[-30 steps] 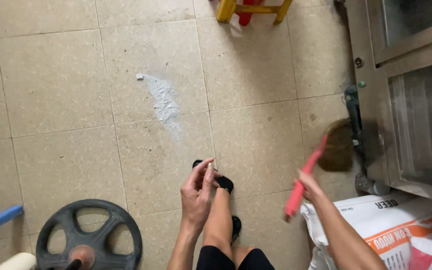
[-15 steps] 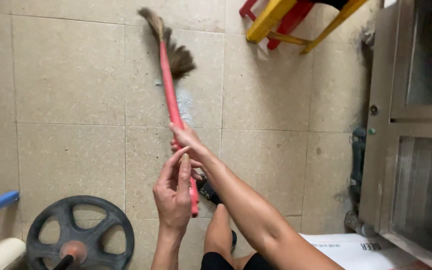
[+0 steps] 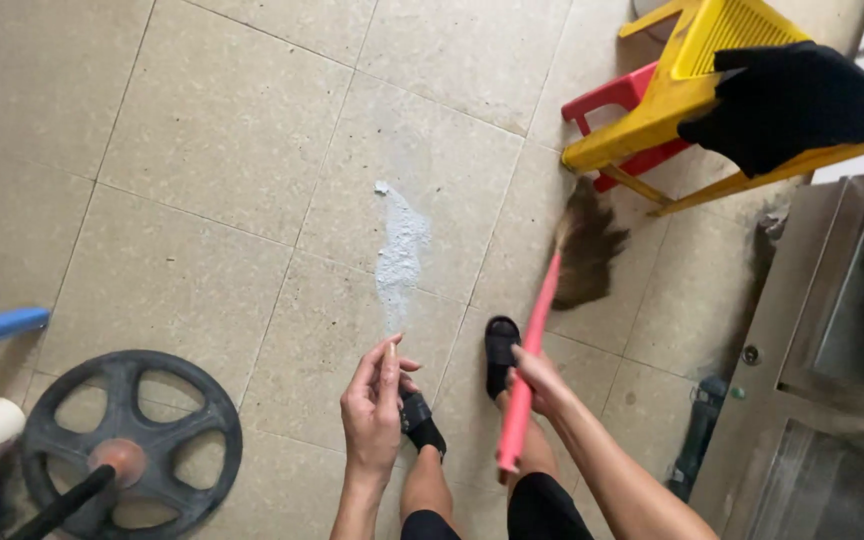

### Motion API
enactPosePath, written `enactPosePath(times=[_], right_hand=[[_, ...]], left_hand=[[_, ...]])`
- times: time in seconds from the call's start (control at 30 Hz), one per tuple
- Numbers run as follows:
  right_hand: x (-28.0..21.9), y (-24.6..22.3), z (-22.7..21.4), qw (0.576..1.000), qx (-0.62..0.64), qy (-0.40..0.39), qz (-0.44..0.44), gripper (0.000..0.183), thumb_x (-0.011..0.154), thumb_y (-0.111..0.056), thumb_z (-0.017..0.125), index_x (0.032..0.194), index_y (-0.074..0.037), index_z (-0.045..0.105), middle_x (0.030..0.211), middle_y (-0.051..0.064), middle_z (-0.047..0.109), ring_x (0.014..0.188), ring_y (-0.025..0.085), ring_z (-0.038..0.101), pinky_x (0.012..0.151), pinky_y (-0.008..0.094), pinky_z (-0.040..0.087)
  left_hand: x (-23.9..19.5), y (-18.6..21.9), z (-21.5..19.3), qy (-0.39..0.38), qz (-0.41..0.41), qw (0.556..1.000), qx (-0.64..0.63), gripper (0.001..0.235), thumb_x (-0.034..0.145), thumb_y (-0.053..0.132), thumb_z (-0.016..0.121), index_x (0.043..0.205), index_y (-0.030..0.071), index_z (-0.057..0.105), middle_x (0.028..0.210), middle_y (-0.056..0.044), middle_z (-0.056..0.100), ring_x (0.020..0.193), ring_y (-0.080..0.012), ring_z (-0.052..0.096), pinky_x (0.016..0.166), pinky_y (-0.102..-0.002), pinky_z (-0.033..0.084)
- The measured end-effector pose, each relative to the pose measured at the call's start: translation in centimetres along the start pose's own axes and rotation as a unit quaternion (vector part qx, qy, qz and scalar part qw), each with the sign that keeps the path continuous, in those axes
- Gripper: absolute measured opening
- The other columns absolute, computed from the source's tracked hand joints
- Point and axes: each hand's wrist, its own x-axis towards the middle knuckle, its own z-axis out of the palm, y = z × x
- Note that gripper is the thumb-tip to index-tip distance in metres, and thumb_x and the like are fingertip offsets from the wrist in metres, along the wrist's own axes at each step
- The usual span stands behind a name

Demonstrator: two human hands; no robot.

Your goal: Sweep the floor of the bakery kitchen using a broom.

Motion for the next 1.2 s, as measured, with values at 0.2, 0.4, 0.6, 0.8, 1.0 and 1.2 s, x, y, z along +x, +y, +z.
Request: enactPosePath(times=[0.2,0.4,0.6,0.8,1.0,1.2], right_hand=[[4.6,-14.5,18.8,0.986,0.063,-0.153,-0.029,0.028,0.103,-0.026,0.054,0.115,-0.003,0.043,0.062,0.006,0.052,0.051,0.021,0.056,0.047,0.040,0.051],[5.6,-31.0,25.2,0.947,0.062,-0.313,-0.035,0.033,0.107,-0.039,0.054,0.098,-0.010,0.041,0.060,0.000,0.047,0.046,0.012,0.047,0.045,0.031,0.047],[-1.8,-28.9,15.5,0.945,-0.107,-0.268,-0.151,0.033,0.101,-0.036,0.063,0.101,-0.012,0.041,0.058,0.002,0.048,0.043,0.015,0.046,0.041,0.033,0.045],[-9.0,-17.3,6.8,0.908,-0.210,-0.346,-0.104,0.035,0.096,-0.018,0.069,0.116,-0.016,0.040,0.065,-0.003,0.045,0.045,0.007,0.042,0.041,0.026,0.037],[-17.8,-5.6,4.6,0.833,-0.360,-0.421,-0.004,0.027,0.100,-0.023,0.061,0.123,-0.013,0.051,0.066,0.001,0.050,0.050,0.010,0.050,0.045,0.026,0.045],[-17.2,8.5,-3.1,0.678,-0.592,-0.435,-0.029,0.030,0.101,-0.032,0.051,0.123,-0.013,0.057,0.065,0.001,0.051,0.049,0.011,0.048,0.043,0.026,0.043]], left_hand=[[0.8,-0.1,-0.1,0.090,0.018,0.996,-0.001,0.036,0.106,0.022,0.051,0.132,0.002,0.067,0.077,-0.004,0.065,0.069,-0.0079,0.058,0.066,-0.023,0.051],[0.1,1.9,3.4,0.191,0.054,0.979,0.043,0.039,0.108,0.024,0.046,0.135,0.002,0.064,0.082,-0.002,0.064,0.072,-0.0084,0.057,0.067,-0.023,0.047],[-1.5,-0.1,7.2,0.264,0.024,0.961,-0.076,0.041,0.106,0.028,0.047,0.135,0.003,0.063,0.088,-0.002,0.068,0.074,-0.0100,0.060,0.065,-0.025,0.047],[-5.1,-5.4,8.1,0.284,-0.051,0.953,-0.087,0.043,0.103,0.033,0.052,0.135,0.006,0.062,0.110,-0.009,0.074,0.103,-0.0172,0.070,0.086,-0.031,0.052],[-12.7,-10.9,8.8,0.347,-0.090,0.932,-0.060,0.044,0.103,0.039,0.056,0.134,0.008,0.064,0.127,-0.012,0.071,0.118,-0.0201,0.067,0.097,-0.034,0.051],[-26.7,-14.4,9.1,0.396,-0.008,0.897,-0.194,0.040,0.102,0.033,0.059,0.129,0.004,0.067,0.078,-0.005,0.069,0.068,-0.0106,0.062,0.060,-0.027,0.051]])
